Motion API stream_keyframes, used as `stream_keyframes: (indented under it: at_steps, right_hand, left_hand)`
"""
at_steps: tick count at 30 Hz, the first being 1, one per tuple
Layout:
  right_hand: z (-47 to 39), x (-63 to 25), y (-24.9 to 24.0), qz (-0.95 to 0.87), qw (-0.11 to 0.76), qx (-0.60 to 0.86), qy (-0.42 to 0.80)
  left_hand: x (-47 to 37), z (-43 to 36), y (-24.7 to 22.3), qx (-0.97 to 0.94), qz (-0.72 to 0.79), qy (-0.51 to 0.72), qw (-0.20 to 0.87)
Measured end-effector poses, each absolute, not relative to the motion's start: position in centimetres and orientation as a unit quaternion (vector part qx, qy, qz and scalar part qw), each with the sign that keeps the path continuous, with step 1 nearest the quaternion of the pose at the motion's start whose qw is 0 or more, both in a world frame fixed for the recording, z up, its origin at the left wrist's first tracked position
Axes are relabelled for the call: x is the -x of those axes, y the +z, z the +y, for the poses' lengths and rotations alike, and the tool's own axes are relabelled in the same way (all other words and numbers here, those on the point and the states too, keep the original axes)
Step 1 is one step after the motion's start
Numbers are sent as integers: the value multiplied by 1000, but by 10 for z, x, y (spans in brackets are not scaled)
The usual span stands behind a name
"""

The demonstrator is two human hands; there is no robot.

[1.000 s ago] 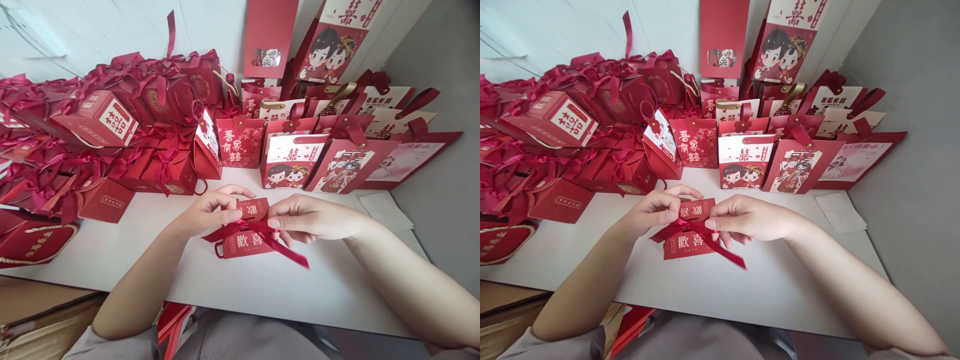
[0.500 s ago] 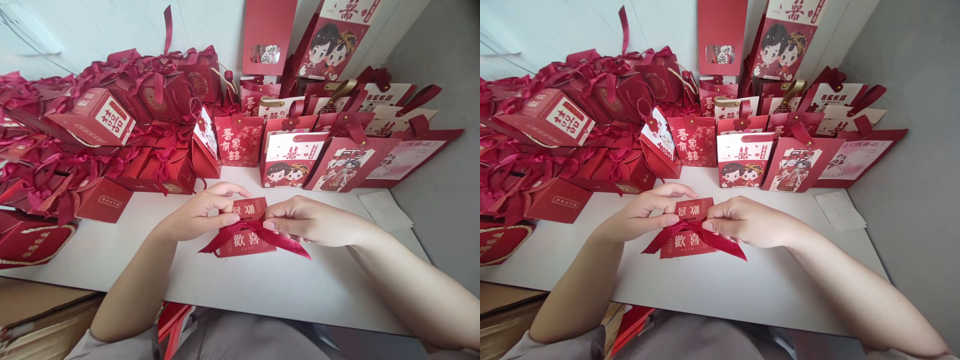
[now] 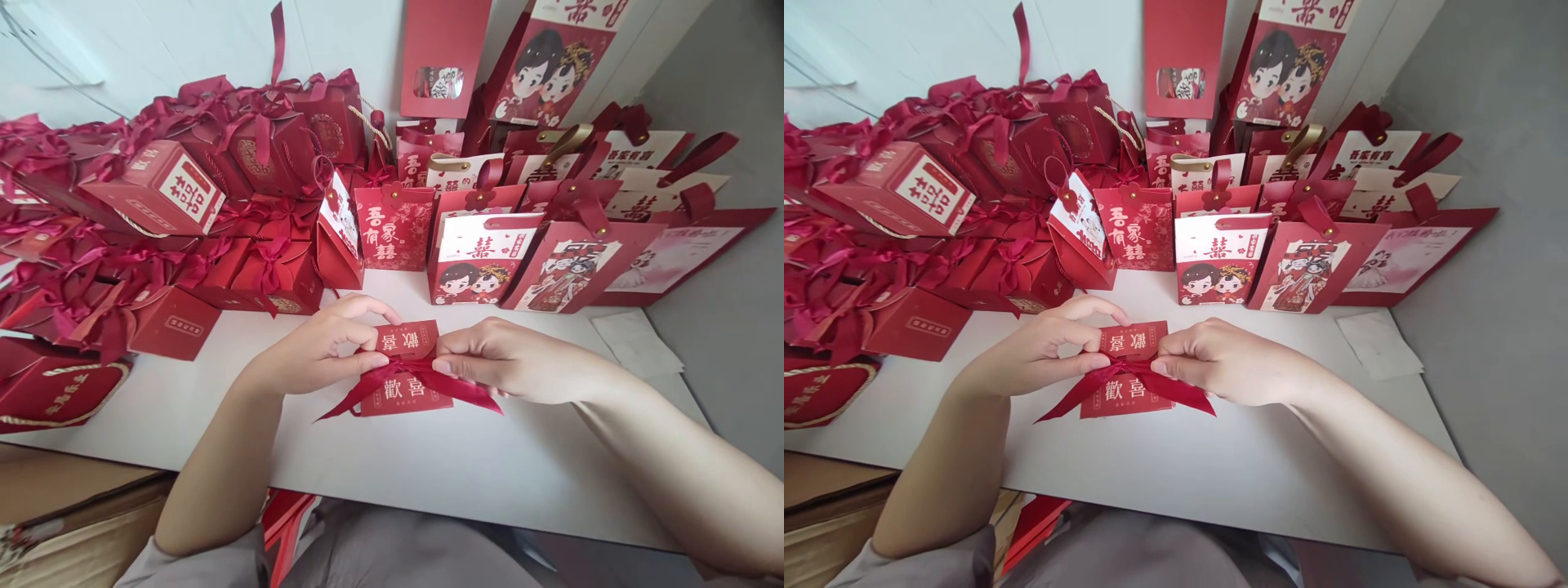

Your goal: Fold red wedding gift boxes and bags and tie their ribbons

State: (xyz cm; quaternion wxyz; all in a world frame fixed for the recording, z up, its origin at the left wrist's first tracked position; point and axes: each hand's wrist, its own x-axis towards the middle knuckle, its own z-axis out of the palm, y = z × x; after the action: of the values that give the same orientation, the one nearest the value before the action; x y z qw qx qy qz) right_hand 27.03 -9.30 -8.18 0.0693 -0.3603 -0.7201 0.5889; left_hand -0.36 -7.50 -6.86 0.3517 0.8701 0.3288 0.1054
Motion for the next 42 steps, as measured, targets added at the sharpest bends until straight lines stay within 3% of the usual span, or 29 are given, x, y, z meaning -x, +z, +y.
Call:
stream_keyframes:
  at_steps: [8, 14, 19, 28, 38, 42]
  right_hand:
    - [-91, -274, -81, -706, 61, 354, 611]
    - [-83, -279, -81, -698, 86, 338, 626]
    - [-81, -277, -83, -727, 164, 354, 565]
    - [-80, -268, -99, -841, 272, 329, 332]
    - [-84, -264, -97, -816, 293, 328, 374]
    - [-82, -260, -106, -810, 334, 351, 331]
  left_hand:
    - [4, -77, -65, -874, 335, 102, 337]
    - [-8, -82, -78, -806, 395, 177, 404]
    - [-22, -86, -93, -744, 442, 235, 443]
    - [-23, -88, -91, -763, 439, 177, 441]
    - [-25, -89, -94, -722, 446, 200, 489]
    - [-27, -89, -95, -723, 438, 202, 495]
